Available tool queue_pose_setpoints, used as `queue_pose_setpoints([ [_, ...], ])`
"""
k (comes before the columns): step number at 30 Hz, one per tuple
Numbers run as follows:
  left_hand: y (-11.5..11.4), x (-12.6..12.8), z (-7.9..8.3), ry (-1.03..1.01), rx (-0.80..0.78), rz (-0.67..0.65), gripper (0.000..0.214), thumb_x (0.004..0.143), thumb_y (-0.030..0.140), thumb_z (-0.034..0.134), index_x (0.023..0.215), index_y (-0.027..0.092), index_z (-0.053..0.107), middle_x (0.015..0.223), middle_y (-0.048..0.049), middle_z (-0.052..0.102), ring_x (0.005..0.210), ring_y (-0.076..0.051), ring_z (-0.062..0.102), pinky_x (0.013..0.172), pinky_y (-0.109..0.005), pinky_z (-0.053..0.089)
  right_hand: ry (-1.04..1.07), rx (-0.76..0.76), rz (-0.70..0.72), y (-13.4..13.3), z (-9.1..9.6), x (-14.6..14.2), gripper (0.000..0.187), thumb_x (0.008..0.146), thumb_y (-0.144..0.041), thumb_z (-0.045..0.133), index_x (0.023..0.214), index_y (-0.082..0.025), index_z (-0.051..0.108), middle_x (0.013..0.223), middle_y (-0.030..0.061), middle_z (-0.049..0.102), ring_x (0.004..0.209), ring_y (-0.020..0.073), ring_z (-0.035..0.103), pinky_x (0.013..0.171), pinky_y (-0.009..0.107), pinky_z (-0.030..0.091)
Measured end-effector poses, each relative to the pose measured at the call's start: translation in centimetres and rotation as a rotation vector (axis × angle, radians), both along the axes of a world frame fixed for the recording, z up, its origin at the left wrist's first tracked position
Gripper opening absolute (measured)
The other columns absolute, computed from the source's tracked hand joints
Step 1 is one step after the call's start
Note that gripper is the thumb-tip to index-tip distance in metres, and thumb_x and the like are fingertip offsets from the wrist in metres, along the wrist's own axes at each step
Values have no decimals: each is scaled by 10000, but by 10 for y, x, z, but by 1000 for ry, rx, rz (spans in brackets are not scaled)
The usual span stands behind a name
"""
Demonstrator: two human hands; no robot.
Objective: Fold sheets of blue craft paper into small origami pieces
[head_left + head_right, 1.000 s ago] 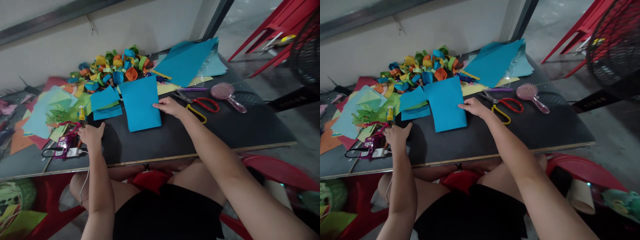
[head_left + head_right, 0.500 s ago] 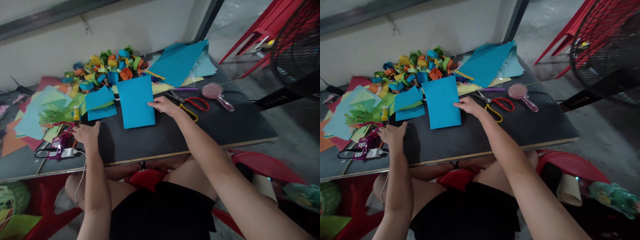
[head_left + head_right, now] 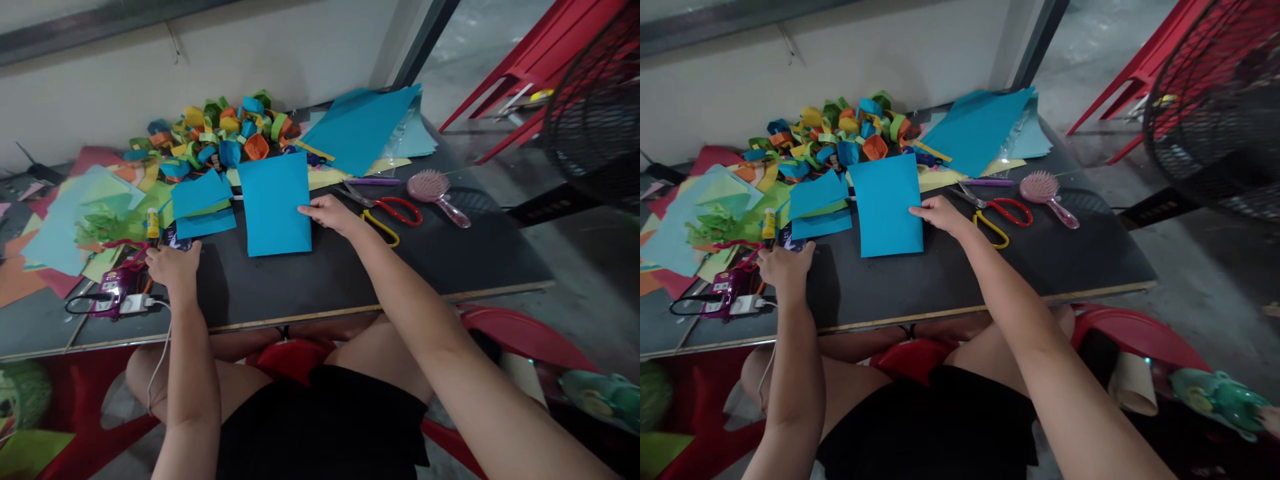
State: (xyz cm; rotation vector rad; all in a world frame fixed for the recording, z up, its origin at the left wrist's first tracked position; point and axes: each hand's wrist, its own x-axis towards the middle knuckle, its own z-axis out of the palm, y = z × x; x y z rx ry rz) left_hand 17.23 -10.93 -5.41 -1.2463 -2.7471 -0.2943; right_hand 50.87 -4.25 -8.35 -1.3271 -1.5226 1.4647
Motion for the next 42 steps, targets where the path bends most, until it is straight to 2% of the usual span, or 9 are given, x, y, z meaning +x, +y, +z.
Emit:
queue_pose_setpoints([
  [8, -5, 15, 13, -47, 83, -88, 875, 724, 434, 630, 1410, -26, 343, 1485, -320, 283, 1394, -469, 257, 1117, -603, 254, 16, -10, 11, 1, 0, 1, 520, 744, -572, 704, 571, -214, 369, 502, -87, 266, 443, 54, 227, 461, 256, 191],
  [10, -3, 32, 22, -37, 234, -243, 783, 795, 430, 572, 1448, 79, 321, 1562, -250, 180, 1447, -428, 165, 1143, -607, 192, 53, -19, -18, 3, 0, 3, 537, 732, -572, 718, 572, -219, 345, 503, -88, 261, 441, 52, 217, 451, 254, 184],
  [13, 11, 64, 27, -116, 412, -612, 596, 872, 449, 504, 1390, 163, 432, 1530, -185, 300, 1434, -356, 246, 1168, -529, 199, 128, -32, -106, 7, -4, 6, 559, 700, -596, 736, 591, -228, 330, 505, -90, 247, 434, 50, 203, 434, 250, 168],
  [17, 48, 92, 6, -514, 470, -900, 558, 886, 539, 495, 1294, 161, 535, 1378, -194, 501, 1303, -321, 463, 1074, -448, 377, 199, 36, -212, 12, -8, 10, 598, 660, -650, 736, 607, -236, 307, 504, -96, 202, 430, 54, 202, 426, 244, 149],
  [23, 76, 91, -35, -978, 405, -877, 663, 856, 612, 519, 1352, 171, 500, 1377, -174, 548, 1278, -287, 524, 1003, -375, 461, 227, 91, -227, 14, -6, 13, 631, 659, -694, 705, 619, -243, 266, 525, -101, 154, 434, 57, 188, 426, 244, 161],
  [33, 71, 87, -41, -1154, 445, -909, 479, 728, 462, 742, 1099, 177, 640, 1112, -107, 702, 1007, -219, 670, 844, -322, 561, 200, 327, -247, 17, -12, 7, 542, 714, -643, 690, 544, -215, 403, 540, -44, 355, 507, 94, 364, 536, 282, 362],
  [36, 68, 91, -38, -1031, 406, -948, 310, 749, 462, 721, 867, 180, 669, 820, -51, 700, 755, -157, 649, 680, -262, 528, 243, 382, -237, 16, -9, 6, 427, 737, -630, 673, 908, -238, 660, 919, 48, 663, 867, 215, 608, 787, 373, 503],
  [39, 65, 92, -33, -942, 418, -978, 287, 750, 451, 724, 736, 183, 623, 649, 0, 579, 608, -102, 528, 573, -227, 433, 310, 411, -201, 16, -7, 4, 633, 758, -625, 652, 1291, -299, 553, 1349, 45, 576, 1233, 274, 526, 1014, 442, 463],
  [42, 68, 88, -31, -1076, 363, -1033, 456, 753, 513, 700, 551, 178, 465, 529, 46, 351, 491, -60, 332, 484, -220, 315, 386, 380, -147, 17, -7, -1, 725, 759, -615, 654, 1387, -304, 471, 1439, 40, 510, 1313, 285, 477, 1072, 468, 433],
])
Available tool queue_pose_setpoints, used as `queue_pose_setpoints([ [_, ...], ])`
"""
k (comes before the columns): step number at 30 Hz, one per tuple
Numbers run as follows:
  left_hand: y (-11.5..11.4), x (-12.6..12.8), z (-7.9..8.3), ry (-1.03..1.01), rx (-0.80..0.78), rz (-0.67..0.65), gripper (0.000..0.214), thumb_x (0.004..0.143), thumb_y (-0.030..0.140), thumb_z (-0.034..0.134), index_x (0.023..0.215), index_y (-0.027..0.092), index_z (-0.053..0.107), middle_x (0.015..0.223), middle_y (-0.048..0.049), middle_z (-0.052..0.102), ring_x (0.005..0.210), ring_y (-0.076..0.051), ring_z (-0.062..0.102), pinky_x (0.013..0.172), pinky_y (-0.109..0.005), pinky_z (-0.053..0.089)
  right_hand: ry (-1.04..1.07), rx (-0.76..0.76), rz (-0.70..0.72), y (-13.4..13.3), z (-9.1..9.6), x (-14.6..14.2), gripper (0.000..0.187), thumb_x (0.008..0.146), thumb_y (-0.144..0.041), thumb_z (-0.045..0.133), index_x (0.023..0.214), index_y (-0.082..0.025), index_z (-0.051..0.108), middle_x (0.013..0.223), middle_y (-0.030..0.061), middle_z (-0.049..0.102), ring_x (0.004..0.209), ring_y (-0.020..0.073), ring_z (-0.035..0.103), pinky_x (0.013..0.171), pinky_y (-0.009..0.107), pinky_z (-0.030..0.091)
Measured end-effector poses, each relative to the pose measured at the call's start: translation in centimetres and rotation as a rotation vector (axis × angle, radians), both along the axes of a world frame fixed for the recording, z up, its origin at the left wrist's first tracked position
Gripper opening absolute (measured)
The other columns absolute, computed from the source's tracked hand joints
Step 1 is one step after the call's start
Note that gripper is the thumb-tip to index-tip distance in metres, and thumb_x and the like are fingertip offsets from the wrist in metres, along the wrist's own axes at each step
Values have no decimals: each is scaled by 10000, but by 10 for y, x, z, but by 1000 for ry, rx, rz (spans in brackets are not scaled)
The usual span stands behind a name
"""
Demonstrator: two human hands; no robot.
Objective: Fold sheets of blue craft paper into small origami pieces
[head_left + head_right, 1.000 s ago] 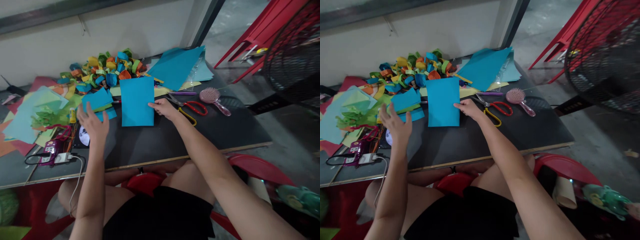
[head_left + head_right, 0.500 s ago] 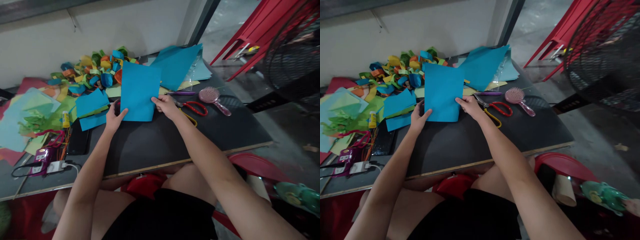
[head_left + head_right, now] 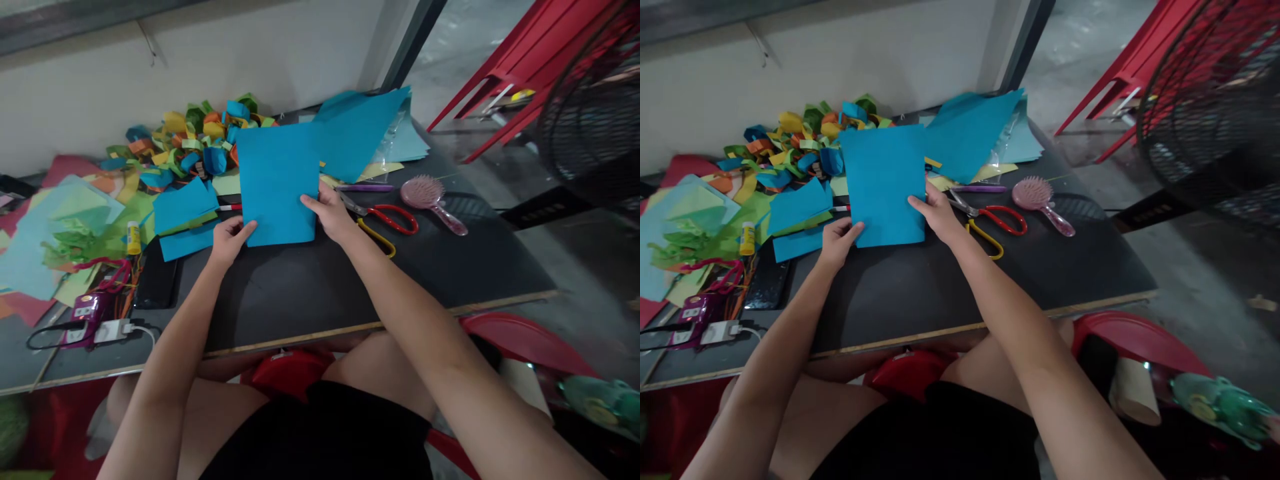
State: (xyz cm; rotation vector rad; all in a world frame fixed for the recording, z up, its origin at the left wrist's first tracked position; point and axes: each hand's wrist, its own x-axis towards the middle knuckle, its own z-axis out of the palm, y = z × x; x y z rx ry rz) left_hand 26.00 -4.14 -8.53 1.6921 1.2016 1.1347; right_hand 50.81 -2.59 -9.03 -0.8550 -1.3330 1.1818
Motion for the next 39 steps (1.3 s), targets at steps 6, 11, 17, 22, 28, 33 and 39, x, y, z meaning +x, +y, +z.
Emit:
queue_pose_setpoints([
  [6, 20, -12, 3, -154, -337, -161, 660, 630, 616, 743, 450, 185, 277, 464, 78, 207, 408, -23, 207, 407, -195, 205, 49, -35, -18, 6, -4, -8, 733, 746, -642, 647, 1362, -274, 495, 1384, 74, 565, 1271, 289, 521, 1043, 476, 459],
  [11, 25, -7, 3, -91, -278, -102, 502, 708, 650, 662, 592, 179, 533, 464, 43, 431, 373, -53, 390, 366, -182, 278, 74, -100, -125, 9, -13, -7, 509, 766, -589, 656, 1139, -244, 636, 1169, 72, 680, 1089, 269, 625, 930, 429, 529],
  [17, 23, -7, -5, 24, -172, -22, 367, 692, 489, 751, 861, 166, 704, 683, -21, 669, 422, -59, 460, 392, -193, 374, 74, -151, -181, 4, -12, -12, 402, 731, -567, 697, 947, -229, 680, 998, 63, 711, 934, 255, 660, 833, 404, 548],
  [22, 23, -8, -5, 2, -179, -2, 348, 670, 489, 766, 664, 158, 661, 597, -5, 610, 475, -74, 494, 444, -197, 426, 85, -137, -180, 2, -13, -12, 413, 715, -574, 709, 940, -228, 684, 952, 52, 715, 927, 250, 661, 849, 405, 545],
  [28, 21, -9, -4, 69, -143, -42, 360, 720, 476, 731, 578, 172, 602, 493, 25, 509, 449, -79, 507, 460, -203, 419, 6, -105, -197, 2, -13, -10, 441, 748, -583, 676, 1004, -224, 680, 1013, 69, 714, 954, 267, 661, 865, 435, 544],
  [33, 19, -6, -1, 51, -188, -21, 359, 712, 481, 732, 591, 163, 619, 519, 17, 550, 424, -62, 481, 442, -197, 422, 17, -53, -204, 3, -13, -8, 379, 758, -560, 690, 944, -231, 701, 943, 52, 720, 929, 250, 666, 837, 411, 550],
  [39, 20, -6, -8, -49, -138, 108, 302, 708, 458, 739, 684, 161, 694, 564, -3, 622, 469, -80, 538, 417, -185, 440, -61, -257, 11, -4, -4, 2, 355, 680, -509, 783, 836, -196, 724, 840, 64, 727, 814, 222, 695, 723, 370, 584],
])
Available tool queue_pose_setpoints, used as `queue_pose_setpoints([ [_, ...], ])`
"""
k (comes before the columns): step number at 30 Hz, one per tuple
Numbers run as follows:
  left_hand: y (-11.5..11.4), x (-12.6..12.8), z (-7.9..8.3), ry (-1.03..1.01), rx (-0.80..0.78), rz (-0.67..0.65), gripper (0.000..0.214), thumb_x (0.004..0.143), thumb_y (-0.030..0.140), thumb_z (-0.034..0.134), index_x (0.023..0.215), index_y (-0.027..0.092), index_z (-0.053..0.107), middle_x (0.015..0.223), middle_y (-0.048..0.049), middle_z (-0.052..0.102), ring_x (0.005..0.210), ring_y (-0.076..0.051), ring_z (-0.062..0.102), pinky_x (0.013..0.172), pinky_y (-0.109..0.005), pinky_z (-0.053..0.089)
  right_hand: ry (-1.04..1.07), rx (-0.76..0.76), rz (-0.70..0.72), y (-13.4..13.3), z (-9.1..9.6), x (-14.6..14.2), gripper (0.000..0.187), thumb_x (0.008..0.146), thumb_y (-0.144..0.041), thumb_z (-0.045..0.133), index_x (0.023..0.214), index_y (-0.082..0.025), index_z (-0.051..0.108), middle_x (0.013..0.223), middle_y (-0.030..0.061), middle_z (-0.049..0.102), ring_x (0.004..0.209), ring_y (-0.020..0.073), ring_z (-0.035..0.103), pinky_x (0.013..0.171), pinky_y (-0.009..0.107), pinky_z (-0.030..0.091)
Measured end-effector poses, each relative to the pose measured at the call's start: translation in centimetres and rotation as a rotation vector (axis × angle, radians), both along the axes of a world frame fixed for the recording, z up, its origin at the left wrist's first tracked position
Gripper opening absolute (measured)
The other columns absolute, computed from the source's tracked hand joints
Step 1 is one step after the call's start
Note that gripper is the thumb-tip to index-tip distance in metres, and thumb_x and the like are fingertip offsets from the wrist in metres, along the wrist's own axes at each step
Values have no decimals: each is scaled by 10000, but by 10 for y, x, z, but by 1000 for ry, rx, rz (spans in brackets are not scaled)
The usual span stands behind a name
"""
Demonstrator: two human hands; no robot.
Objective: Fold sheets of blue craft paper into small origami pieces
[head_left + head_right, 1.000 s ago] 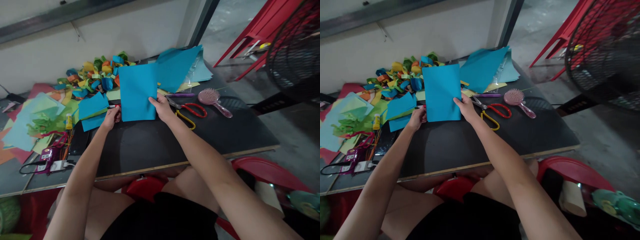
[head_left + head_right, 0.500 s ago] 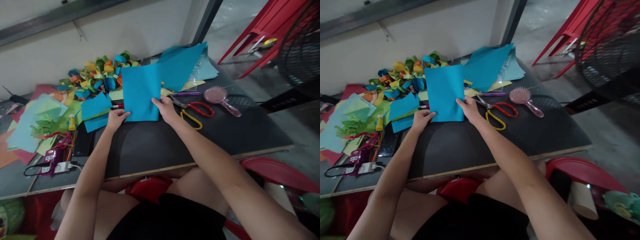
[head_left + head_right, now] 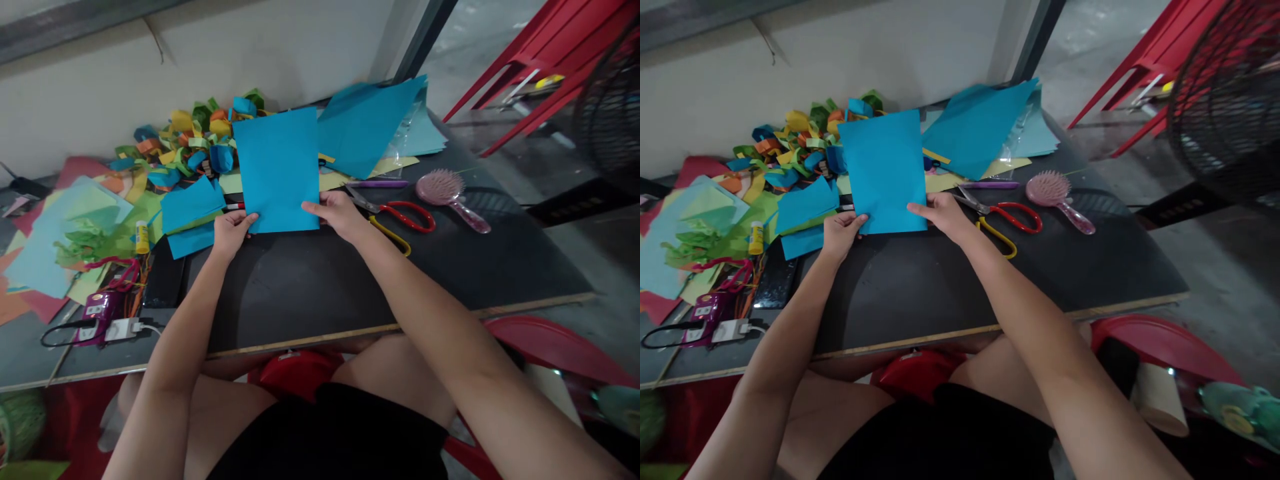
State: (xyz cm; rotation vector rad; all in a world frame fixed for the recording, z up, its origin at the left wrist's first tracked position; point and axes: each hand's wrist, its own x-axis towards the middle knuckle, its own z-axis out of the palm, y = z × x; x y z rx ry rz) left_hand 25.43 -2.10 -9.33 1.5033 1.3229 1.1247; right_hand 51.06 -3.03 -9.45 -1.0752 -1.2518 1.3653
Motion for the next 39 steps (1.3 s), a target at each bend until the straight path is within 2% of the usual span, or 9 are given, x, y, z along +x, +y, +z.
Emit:
queue_pose_setpoints([
  [2, 0, -1, -2, -9, 43, 38, 276, 712, 437, 738, 685, 166, 696, 568, 2, 624, 482, -84, 553, 415, -182, 449, -64, -70, 76, -4, 6, 3, 354, 642, -471, 822, 806, -172, 727, 813, 81, 729, 751, 213, 704, 662, 350, 597],
  [6, 1, -1, -3, 44, 103, 121, 252, 720, 402, 735, 645, 171, 669, 521, 31, 565, 420, -68, 517, 393, -184, 436, -126, -85, 27, -10, 15, 0, 354, 645, -452, 826, 752, -133, 715, 687, 96, 707, 603, 200, 696, 528, 308, 588],
  [10, 1, 0, -3, 51, 65, 197, 231, 732, 369, 731, 638, 178, 640, 491, 45, 523, 378, -67, 502, 376, -187, 414, -202, -48, -1, -12, 17, -5, 376, 630, -472, 828, 686, -127, 688, 487, 58, 628, 436, 160, 621, 412, 263, 515],
  [13, 1, 0, -1, 9, 44, 202, 266, 733, 365, 730, 600, 182, 591, 484, 50, 483, 382, -66, 491, 380, -185, 420, -258, -33, 30, -12, 16, -2, 406, 665, -518, 791, 633, -135, 661, 448, 31, 597, 351, 103, 529, 362, 233, 432],
  [19, -2, -1, 4, -96, 37, 200, 323, 713, 364, 744, 567, 184, 519, 501, 60, 410, 386, -43, 431, 368, -177, 411, -367, -25, 163, -13, 22, 6, 425, 766, -552, 694, 625, -153, 653, 377, -50, 469, 296, 37, 363, 352, 209, 312],
  [22, -4, -3, 5, -90, 60, 198, 351, 716, 397, 741, 570, 190, 498, 503, 56, 405, 405, -52, 462, 367, -173, 409, -355, 20, 158, -15, 25, 5, 431, 771, -549, 685, 585, -167, 611, 401, -43, 477, 321, 43, 362, 363, 216, 288],
  [26, -3, -8, 3, -81, 54, 205, 349, 712, 415, 738, 578, 192, 505, 507, 49, 434, 404, -56, 467, 358, -175, 395, -311, 200, 124, -15, 22, 2, 427, 794, -539, 653, 567, -181, 602, 484, -23, 515, 411, 58, 386, 442, 235, 318],
  [31, 4, -13, -1, -65, 31, 206, 262, 698, 375, 745, 624, 187, 579, 519, 40, 491, 405, -57, 453, 367, -185, 397, -428, 258, 72, -12, 18, -1, 448, 771, -558, 667, 534, -197, 548, 453, -49, 382, 436, 72, 309, 476, 261, 283],
  [39, -4, -10, 8, 25, 141, 162, 364, 722, 385, 728, 538, 191, 482, 490, 41, 412, 398, -68, 467, 399, -202, 415, -256, 137, 22, -11, 14, -4, 515, 774, -597, 643, 528, -209, 411, 457, -70, 275, 425, 67, 247, 464, 268, 224],
])
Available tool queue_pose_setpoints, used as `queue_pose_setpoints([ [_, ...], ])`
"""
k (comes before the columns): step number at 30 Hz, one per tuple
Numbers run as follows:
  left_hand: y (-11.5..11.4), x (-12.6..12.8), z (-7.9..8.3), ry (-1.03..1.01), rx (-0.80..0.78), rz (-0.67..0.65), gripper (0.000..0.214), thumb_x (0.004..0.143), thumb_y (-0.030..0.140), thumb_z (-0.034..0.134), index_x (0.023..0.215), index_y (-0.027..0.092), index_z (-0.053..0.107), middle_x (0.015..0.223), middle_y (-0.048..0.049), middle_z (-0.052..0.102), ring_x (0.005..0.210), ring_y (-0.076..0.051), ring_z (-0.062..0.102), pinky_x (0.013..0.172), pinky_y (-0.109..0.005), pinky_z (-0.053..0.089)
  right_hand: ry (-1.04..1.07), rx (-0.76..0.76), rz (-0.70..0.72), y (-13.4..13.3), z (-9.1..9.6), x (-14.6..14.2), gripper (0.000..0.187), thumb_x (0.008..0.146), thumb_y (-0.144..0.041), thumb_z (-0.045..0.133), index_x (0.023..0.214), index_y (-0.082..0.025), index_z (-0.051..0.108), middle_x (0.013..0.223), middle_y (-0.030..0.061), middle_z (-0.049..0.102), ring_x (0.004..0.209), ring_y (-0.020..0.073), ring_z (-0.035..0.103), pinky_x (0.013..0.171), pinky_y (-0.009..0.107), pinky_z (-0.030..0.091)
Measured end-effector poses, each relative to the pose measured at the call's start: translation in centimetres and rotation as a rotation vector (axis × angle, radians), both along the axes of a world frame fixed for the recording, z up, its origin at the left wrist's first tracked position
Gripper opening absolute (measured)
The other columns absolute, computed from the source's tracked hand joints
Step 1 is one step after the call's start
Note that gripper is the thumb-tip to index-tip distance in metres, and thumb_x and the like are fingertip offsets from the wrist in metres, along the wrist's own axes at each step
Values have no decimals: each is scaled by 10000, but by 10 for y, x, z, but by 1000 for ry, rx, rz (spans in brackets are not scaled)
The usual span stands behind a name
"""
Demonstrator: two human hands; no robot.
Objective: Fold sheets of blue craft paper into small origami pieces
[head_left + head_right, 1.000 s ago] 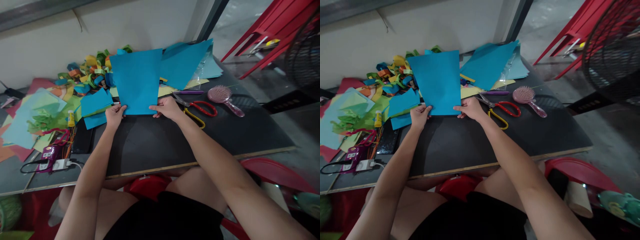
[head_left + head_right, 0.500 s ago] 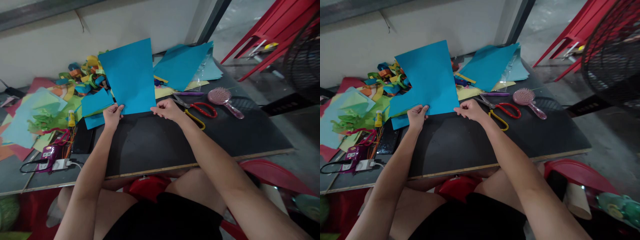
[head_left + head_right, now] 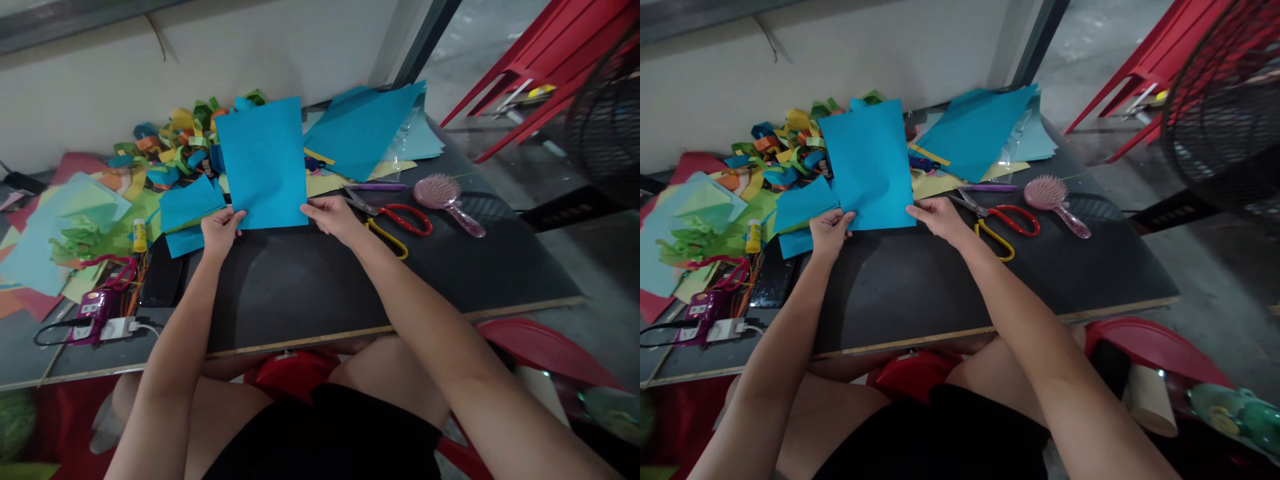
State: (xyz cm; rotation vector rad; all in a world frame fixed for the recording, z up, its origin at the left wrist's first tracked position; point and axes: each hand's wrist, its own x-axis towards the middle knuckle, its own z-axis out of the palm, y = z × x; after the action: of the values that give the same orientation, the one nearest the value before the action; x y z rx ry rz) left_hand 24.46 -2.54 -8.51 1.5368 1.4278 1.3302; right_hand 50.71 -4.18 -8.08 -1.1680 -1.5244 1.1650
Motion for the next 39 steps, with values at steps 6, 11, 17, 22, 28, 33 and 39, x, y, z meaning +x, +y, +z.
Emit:
queue_pose_setpoints([
  [6, -8, 4, 9, 55, 57, -8, 407, 751, 406, 695, 526, 195, 430, 495, 45, 361, 396, -73, 477, 396, -205, 385, 102, 48, -76, 3, -2, -4, 619, 722, -628, 680, 513, -222, 263, 510, -69, 175, 470, 68, 179, 466, 270, 164],
  [11, -9, 5, 11, 97, 78, -48, 450, 764, 386, 695, 492, 193, 393, 448, 56, 326, 389, -73, 484, 406, -201, 363, 194, -17, -71, 2, -1, -4, 607, 696, -640, 698, 522, -227, 289, 501, -73, 176, 436, 64, 186, 436, 266, 158],
  [17, -9, 4, 13, 122, 106, -80, 465, 782, 357, 697, 457, 186, 412, 393, 56, 372, 370, -66, 460, 415, -199, 346, 190, 37, -92, 4, 0, -5, 619, 699, -685, 669, 516, -226, 296, 497, -71, 184, 433, 65, 199, 428, 265, 166],
  [22, -6, 1, 10, 134, 78, -81, 424, 776, 360, 702, 465, 187, 471, 381, 50, 427, 362, -61, 415, 421, -205, 345, 183, 33, -64, 3, 2, -5, 632, 687, -691, 677, 495, -224, 297, 471, -69, 204, 429, 68, 207, 428, 267, 162],
  [28, -7, 0, 14, 174, 67, -129, 467, 778, 396, 698, 435, 182, 464, 368, 40, 430, 371, -57, 392, 434, -205, 341, 185, 59, -92, 5, -1, -4, 611, 696, -692, 665, 525, -226, 309, 478, -73, 213, 430, 65, 197, 433, 265, 151],
  [33, -8, 1, 15, 174, 51, -177, 373, 768, 388, 701, 496, 177, 558, 370, 47, 454, 356, -56, 390, 423, -207, 326, 248, 33, -79, 4, 0, -4, 528, 699, -659, 686, 557, -218, 431, 422, -91, 252, 372, 57, 218, 408, 262, 155],
  [39, -4, -7, 12, 222, 56, -179, 372, 784, 356, 692, 493, 177, 547, 371, 46, 461, 378, -62, 416, 465, -218, 369, 260, 29, -46, -1, 3, -6, 557, 779, -560, 678, 495, -216, 344, 326, -94, 290, 274, 47, 280, 375, 258, 163],
])
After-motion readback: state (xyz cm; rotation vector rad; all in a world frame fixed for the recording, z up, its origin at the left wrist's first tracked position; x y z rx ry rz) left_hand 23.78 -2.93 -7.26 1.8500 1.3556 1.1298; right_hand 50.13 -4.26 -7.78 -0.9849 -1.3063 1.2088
